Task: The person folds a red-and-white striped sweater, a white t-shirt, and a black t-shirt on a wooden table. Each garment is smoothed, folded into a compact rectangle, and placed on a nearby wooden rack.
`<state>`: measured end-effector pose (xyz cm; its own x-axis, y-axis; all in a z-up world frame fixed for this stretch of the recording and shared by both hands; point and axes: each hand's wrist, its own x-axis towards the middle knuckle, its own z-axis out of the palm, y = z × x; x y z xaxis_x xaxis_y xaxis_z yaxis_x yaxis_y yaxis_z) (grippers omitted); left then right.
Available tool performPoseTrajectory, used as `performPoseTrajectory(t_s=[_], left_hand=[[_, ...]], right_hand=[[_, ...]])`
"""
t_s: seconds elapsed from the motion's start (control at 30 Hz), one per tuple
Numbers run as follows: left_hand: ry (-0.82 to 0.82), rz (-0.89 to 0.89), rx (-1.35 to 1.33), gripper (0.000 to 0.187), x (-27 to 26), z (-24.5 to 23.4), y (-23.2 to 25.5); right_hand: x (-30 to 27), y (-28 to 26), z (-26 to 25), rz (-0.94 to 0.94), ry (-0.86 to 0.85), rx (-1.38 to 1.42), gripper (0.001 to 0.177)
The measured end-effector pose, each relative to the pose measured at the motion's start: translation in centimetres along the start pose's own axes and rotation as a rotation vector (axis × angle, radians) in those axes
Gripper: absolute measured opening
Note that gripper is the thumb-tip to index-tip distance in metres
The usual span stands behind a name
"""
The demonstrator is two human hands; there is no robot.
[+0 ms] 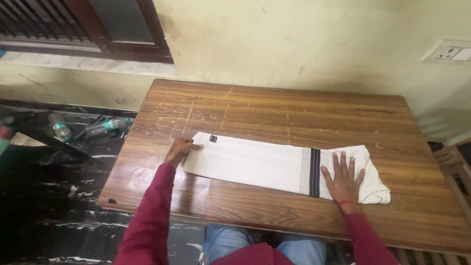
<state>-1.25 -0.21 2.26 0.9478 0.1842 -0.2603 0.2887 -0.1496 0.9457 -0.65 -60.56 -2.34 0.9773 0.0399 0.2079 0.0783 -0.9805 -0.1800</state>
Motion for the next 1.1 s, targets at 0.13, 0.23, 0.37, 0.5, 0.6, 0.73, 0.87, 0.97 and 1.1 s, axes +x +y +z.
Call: performPoseTrajectory(t_s=[0.13,0.23,0.37,0.5,0.6,0.73,0.87,0.97,1.1], left_hand=[[0.039,0.094,0.081,0.054,1.7,1.5,1.2],[0.103,0.223,0.397,0.049,2.4,2.2,2.3],[0.128,0.314,0.772,0.044,2.6,5.3,5.4],[0.032,0.353,0.821,0.037,1.7,10.0,8.4],[0.000,0.367,0.836,0.034,1.2,13.7,9.2],[-0.040,0.534,0.828,0.030,1.7,18.0,7.7],[-0.037,0.567,0.922,0.029,2.5,21.6,4.6],[-0.061,0.529,0.991,0.027,2.6,23.3,2.6],[-0.125,0.427,1.069,0.032,2.3,24.6,1.8]], right_hand=[[-0.2,0.0,0.0,-0.007,0.028,0.012,0.077],[-0.2,0.0,0.2,-0.034,0.073,0.024,0.076],[-0.6,-0.2,0.2,-0.019,0.093,0.021,0.076],[-0.5,-0.4,0.0,-0.016,0.106,0.004,0.075],[-0.6,-0.7,-0.3,-0.016,0.114,0.006,0.075],[-0.7,-0.9,-0.8,-0.019,0.125,0.018,0.076],[-0.7,-1.2,-1.2,-0.007,0.110,0.004,0.075],[-0.6,-1.3,-1.4,0.004,0.095,0.016,0.075],[-0.7,-1.3,-1.4,0.004,0.096,0.020,0.076]])
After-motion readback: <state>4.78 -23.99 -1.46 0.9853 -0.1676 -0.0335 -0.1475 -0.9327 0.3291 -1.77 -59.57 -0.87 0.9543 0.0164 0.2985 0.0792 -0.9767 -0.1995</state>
